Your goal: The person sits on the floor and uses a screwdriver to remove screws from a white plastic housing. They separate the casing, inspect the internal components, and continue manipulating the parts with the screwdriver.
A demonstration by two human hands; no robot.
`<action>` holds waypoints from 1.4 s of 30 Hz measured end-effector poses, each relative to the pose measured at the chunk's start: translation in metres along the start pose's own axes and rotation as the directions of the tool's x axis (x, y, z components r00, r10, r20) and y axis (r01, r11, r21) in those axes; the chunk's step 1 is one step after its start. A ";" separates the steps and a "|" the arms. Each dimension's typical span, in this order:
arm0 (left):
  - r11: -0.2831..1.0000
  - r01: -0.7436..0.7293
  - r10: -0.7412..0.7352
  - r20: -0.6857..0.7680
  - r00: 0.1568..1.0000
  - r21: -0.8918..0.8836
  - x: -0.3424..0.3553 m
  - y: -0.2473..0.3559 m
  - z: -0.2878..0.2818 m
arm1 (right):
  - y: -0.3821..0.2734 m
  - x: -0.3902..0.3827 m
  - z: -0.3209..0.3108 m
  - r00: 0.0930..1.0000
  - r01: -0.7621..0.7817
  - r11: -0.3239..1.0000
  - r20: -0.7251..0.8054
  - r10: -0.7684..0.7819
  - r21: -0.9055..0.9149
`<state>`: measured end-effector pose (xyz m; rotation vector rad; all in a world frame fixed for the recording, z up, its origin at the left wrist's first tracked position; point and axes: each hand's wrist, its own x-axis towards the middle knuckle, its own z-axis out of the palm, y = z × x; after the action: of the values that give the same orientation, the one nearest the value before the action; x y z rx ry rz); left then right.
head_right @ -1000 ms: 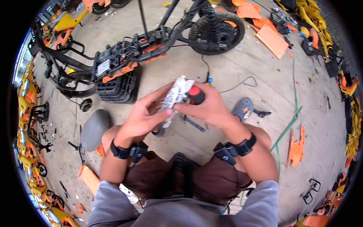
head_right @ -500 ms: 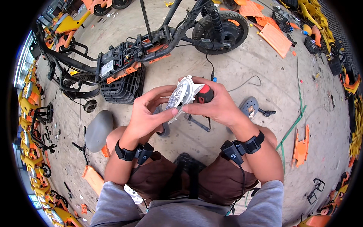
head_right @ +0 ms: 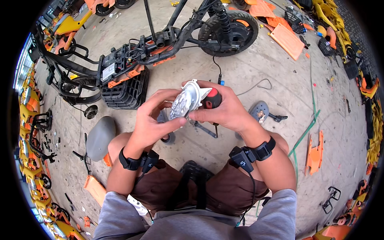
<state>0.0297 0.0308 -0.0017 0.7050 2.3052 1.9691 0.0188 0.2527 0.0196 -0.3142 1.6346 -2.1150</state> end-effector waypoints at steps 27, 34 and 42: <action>0.972 0.147 -0.170 -0.117 0.978 -0.183 -0.002 0.005 0.010 | -0.005 -0.001 0.003 0.998 -0.050 0.997 -0.035 0.049 -0.054; 0.947 0.127 -0.143 -0.034 0.989 -0.296 -0.001 -0.002 0.007 | -0.004 -0.003 0.001 0.998 -0.031 0.999 -0.064 0.028 -0.045; 0.930 0.172 -0.179 0.009 0.984 -0.326 0.001 0.005 0.006 | -0.004 -0.005 -0.001 0.997 0.029 0.994 -0.064 -0.036 -0.108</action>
<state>0.0319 0.0375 0.0017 0.4353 1.9011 2.2010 0.0217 0.2570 0.0233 -0.3101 1.7965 -2.0861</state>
